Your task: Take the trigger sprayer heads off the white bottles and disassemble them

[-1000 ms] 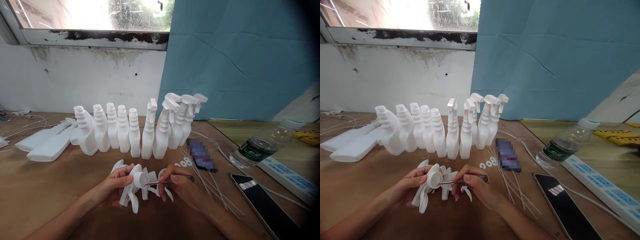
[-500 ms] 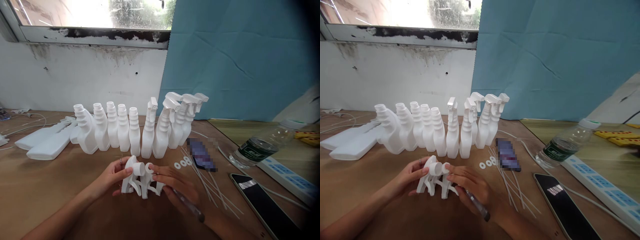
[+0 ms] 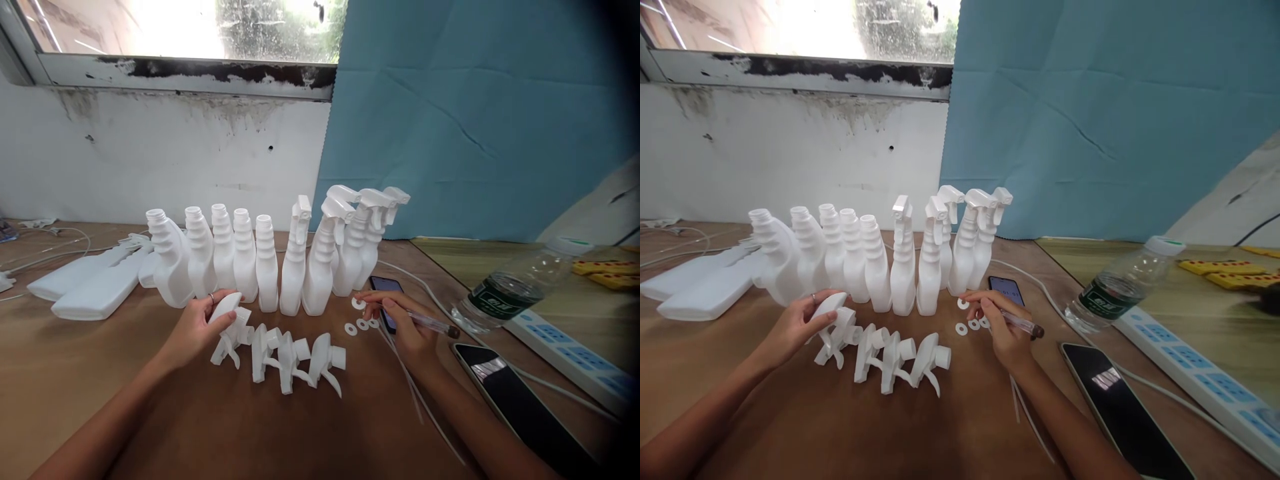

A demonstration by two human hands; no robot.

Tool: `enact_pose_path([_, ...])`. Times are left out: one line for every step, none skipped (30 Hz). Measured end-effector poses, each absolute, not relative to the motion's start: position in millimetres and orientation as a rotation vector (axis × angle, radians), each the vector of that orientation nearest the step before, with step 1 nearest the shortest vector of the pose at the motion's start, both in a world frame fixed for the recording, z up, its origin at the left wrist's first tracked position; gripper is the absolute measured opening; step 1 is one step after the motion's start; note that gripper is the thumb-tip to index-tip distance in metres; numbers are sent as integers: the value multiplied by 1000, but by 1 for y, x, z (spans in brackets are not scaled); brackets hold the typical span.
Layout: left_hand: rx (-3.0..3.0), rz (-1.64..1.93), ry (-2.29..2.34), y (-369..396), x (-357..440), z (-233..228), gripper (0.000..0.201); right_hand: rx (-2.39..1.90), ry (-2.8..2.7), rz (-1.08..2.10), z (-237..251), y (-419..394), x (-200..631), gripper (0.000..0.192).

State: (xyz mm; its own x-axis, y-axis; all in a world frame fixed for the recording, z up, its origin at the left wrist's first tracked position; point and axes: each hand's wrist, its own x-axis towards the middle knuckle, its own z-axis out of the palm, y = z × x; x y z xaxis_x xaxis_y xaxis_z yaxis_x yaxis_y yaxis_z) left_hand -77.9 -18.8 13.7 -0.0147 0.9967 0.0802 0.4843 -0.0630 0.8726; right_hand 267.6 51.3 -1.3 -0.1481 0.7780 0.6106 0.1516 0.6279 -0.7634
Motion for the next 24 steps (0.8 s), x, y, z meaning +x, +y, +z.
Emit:
enact_pose_path([1640, 997, 1600, -18, -79, 14, 47, -776, -1639, 670, -2, 52, 268, 27])
enact_pose_path([1658, 982, 1632, -17, -80, 14, 47, -778, -1622, 685, -2, 53, 268, 27])
enact_pose_path([1673, 964, 1657, -16, -80, 14, 46, -781, -1607, 700, -3, 54, 268, 26])
enact_pose_path([1686, 945, 1668, -15, -80, 14, 45, -785, -1596, 714, -4, 54, 268, 26])
enact_pose_path([1698, 929, 1670, -15, -80, 14, 44, -791, -1585, 727, -4, 55, 269, 26])
enact_pose_path([1707, 912, 1664, -14, -79, 14, 44, -795, -1574, 736, -5, 56, 269, 27])
enact_pose_path([1717, 898, 1654, -14, -78, 14, 45, -799, -1565, 745, -6, 57, 269, 28])
enact_pose_path([1731, 882, 1639, -14, -77, 13, 45, -802, -1556, 753, -6, 57, 269, 28])
enact_pose_path([1746, 864, 1624, -14, -76, 12, 46, -803, -1547, 760, -7, 58, 269, 28])
enact_pose_path([1765, 842, 1611, -14, -74, 11, 46, -804, -1538, 767, -7, 58, 269, 28])
enact_pose_path([1787, 818, 1601, -14, -73, 11, 47, -805, -1529, 775, -8, 59, 269, 28])
enact_pose_path([1813, 789, 1601, -15, -71, 11, 48, -806, -1521, 781, -8, 59, 268, 27])
enact_pose_path([1840, 757, 1615, -15, -70, 11, 49, -807, -1514, 786, -8, 59, 268, 27])
enact_pose_path([1869, 722, 1643, -16, -69, 12, 51, -809, -1507, 789, -8, 59, 267, 26])
enact_pose_path([1903, 689, 1680, -17, -68, 13, 53, -812, -1503, 790, -8, 58, 266, 26])
enact_pose_path([1943, 658, 1714, -18, -67, 14, 53, -817, -1502, 788, -8, 58, 266, 26])
enact_pose_path([1993, 628, 1741, -19, -67, 15, 52, -822, -1505, 785, -8, 58, 265, 27])
enact_pose_path([2051, 608, 1765, -19, -68, 14, 50, -829, -1511, 780, -8, 58, 265, 28])
enact_pose_path([2116, 600, 1791, -20, -69, 13, 48, -837, -1521, 774, -8, 57, 264, 28])
enact_pose_path([2185, 611, 1821, -19, -70, 11, 46, -844, -1535, 765, -8, 57, 264, 29])
enact_pose_path([2252, 641, 1855, -19, -72, 8, 45, -849, -1551, 754, -9, 57, 264, 29])
enact_pose_path([2309, 695, 1888, -19, -74, 5, 44, -852, -1569, 740, -10, 57, 264, 29])
enact_pose_path([2354, 765, 1917, -18, -76, 3, 42, -854, -1588, 722, -10, 58, 265, 29])
enact_pose_path([2383, 843, 1934, -18, -77, 2, 40, -854, -1609, 699, -11, 58, 265, 29])
